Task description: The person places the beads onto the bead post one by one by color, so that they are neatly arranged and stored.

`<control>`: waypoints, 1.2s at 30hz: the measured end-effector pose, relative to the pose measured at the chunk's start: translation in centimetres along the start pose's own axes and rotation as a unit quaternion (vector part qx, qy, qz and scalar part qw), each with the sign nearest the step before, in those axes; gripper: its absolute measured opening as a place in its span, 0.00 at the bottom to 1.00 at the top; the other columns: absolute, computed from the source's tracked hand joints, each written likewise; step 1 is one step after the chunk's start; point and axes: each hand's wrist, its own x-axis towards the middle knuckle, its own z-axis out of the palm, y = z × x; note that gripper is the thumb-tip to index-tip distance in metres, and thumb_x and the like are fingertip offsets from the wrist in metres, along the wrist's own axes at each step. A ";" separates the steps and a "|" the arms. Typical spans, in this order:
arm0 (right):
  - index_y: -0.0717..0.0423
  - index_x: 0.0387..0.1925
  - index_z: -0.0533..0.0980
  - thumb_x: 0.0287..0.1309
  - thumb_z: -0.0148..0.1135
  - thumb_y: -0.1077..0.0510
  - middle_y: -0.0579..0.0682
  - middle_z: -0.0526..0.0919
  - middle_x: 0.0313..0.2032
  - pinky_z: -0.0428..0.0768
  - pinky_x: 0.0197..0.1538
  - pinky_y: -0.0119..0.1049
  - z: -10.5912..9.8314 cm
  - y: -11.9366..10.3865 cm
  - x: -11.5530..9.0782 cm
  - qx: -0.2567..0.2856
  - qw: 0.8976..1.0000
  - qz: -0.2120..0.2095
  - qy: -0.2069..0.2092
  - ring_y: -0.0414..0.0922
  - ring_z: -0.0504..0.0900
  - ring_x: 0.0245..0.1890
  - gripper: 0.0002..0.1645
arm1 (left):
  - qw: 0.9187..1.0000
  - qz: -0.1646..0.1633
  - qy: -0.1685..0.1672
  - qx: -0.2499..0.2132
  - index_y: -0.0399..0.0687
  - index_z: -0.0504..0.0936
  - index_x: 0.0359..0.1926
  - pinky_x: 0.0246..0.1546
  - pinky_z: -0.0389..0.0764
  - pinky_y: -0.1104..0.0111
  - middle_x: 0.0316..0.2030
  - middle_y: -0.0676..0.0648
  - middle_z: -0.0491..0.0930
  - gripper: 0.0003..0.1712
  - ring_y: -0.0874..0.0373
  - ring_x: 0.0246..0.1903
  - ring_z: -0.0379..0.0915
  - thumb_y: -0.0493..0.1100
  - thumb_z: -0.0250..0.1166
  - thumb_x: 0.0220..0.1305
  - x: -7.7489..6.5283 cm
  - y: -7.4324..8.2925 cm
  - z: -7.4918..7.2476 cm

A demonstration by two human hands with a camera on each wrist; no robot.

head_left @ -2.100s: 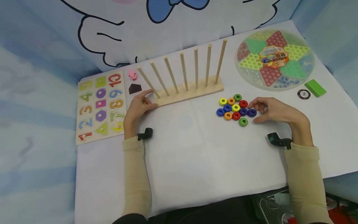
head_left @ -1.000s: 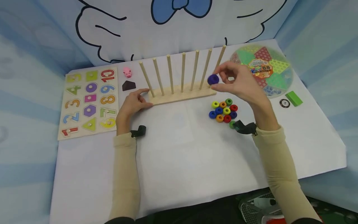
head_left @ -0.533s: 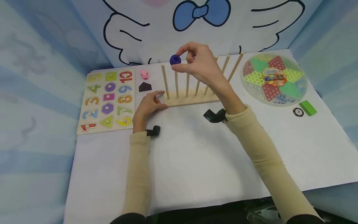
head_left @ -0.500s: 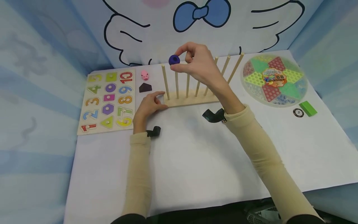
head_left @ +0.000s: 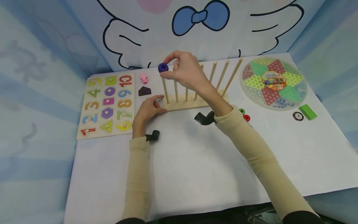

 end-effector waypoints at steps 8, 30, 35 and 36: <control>0.50 0.49 0.76 0.53 0.69 0.48 0.50 0.70 0.17 0.60 0.20 0.33 0.5 0.1 -0.1 -0.078 0.997 0.012 0.006 0.44 0.67 0.16 0.22 | 1.000 0.011 -0.001 -0.010 0.55 0.70 0.65 0.32 0.67 0.63 0.31 0.44 0.74 0.38 0.52 0.29 0.67 0.48 0.73 0.52 0.2 0.4 0.5; 0.54 0.55 0.75 0.61 0.60 0.48 0.47 0.72 0.17 0.63 0.19 0.31 4.2 0.7 -0.9 -0.246 0.968 -0.033 0.022 0.41 0.64 0.14 0.24 | 1.000 0.000 0.011 0.013 0.55 0.70 0.65 0.34 0.66 0.63 0.31 0.44 0.75 0.37 0.52 0.31 0.67 0.49 0.72 0.54 -0.5 -0.8 0.3; 0.51 0.53 0.78 0.58 0.65 0.49 0.49 0.66 0.12 0.58 0.17 0.31 0.6 1.9 -3.3 -0.095 0.991 -0.047 0.076 0.42 0.60 0.11 0.22 | 1.000 0.013 0.014 0.012 0.56 0.70 0.65 0.32 0.65 0.64 0.31 0.44 0.74 0.37 0.53 0.30 0.66 0.47 0.72 0.54 -0.1 -0.4 0.3; 0.53 0.51 0.79 0.57 0.66 0.51 0.49 0.65 0.11 0.57 0.17 0.32 -0.8 2.8 -4.2 -0.023 0.994 -0.056 0.087 0.42 0.59 0.11 0.20 | 1.000 0.016 0.013 0.013 0.55 0.70 0.65 0.32 0.65 0.64 0.31 0.44 0.73 0.37 0.53 0.29 0.65 0.47 0.72 0.54 -0.1 -0.2 0.2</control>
